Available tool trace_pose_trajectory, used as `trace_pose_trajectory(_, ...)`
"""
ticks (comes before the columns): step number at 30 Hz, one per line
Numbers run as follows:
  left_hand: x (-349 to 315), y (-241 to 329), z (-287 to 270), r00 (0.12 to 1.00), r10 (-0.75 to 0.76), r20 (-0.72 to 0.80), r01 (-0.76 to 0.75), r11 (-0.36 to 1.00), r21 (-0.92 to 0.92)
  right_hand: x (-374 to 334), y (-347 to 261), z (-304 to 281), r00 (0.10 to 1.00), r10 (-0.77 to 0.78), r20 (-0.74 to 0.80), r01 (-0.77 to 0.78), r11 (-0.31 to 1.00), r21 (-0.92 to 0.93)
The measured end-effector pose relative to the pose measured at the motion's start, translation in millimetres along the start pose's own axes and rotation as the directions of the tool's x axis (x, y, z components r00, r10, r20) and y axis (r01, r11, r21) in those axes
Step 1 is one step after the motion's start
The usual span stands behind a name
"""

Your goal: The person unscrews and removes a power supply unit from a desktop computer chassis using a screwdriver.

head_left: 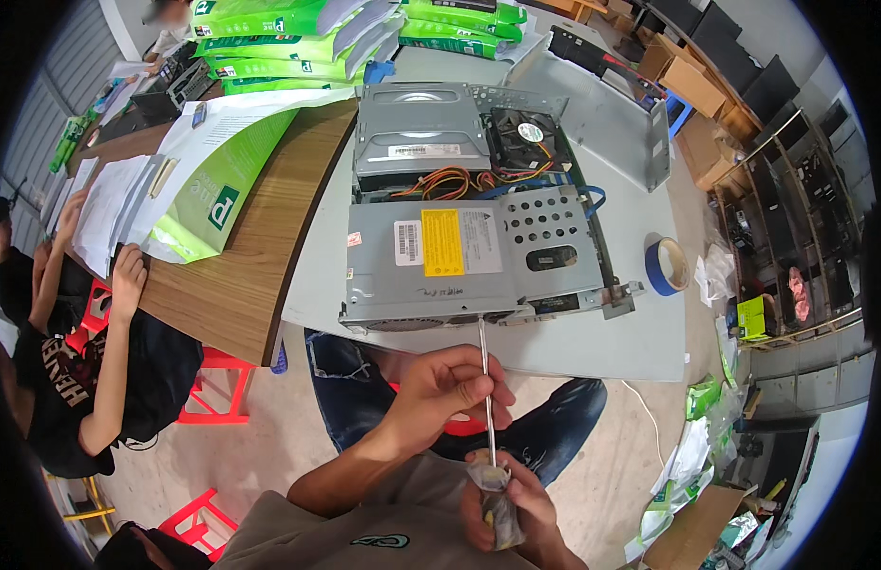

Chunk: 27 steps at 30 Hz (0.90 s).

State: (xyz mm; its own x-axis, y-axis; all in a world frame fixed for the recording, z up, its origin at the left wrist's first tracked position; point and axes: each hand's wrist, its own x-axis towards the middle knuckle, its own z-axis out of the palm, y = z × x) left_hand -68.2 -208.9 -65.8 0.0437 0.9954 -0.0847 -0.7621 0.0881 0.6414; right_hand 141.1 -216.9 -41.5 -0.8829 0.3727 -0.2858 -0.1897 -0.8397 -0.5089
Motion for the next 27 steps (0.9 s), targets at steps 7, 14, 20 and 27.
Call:
trace_pose_trajectory(7, 4.8, -13.9, 2.2, 0.985, 0.076, 0.158, -0.009, 0.922, -0.387, 2.5, 11.8, -0.4, 0.962, -0.034, 0.271, -0.130, 0.816, 0.563)
trace_pose_trajectory(14, -6.1, 4.2, 17.2, 0.994, -0.079, -0.077, 0.090, 0.984, 0.156, 4.3, -7.8, 34.8, 0.867, -0.357, -0.347, -0.206, 0.378, -0.903)
trace_pose_trajectory(20, 4.6, -19.1, 13.6, 0.993, 0.061, 0.101, -0.028, 0.953, -0.300, -12.3, 1.6, 7.0, 0.986, -0.117, -0.120, 0.107, 0.990, -0.089)
trace_pose_trajectory(27, -1.9, 6.6, 23.3, 0.998, -0.052, -0.029, 0.051, 0.998, -0.033, -6.4, -6.5, 32.5, 0.933, -0.254, -0.255, -0.095, 0.509, -0.856)
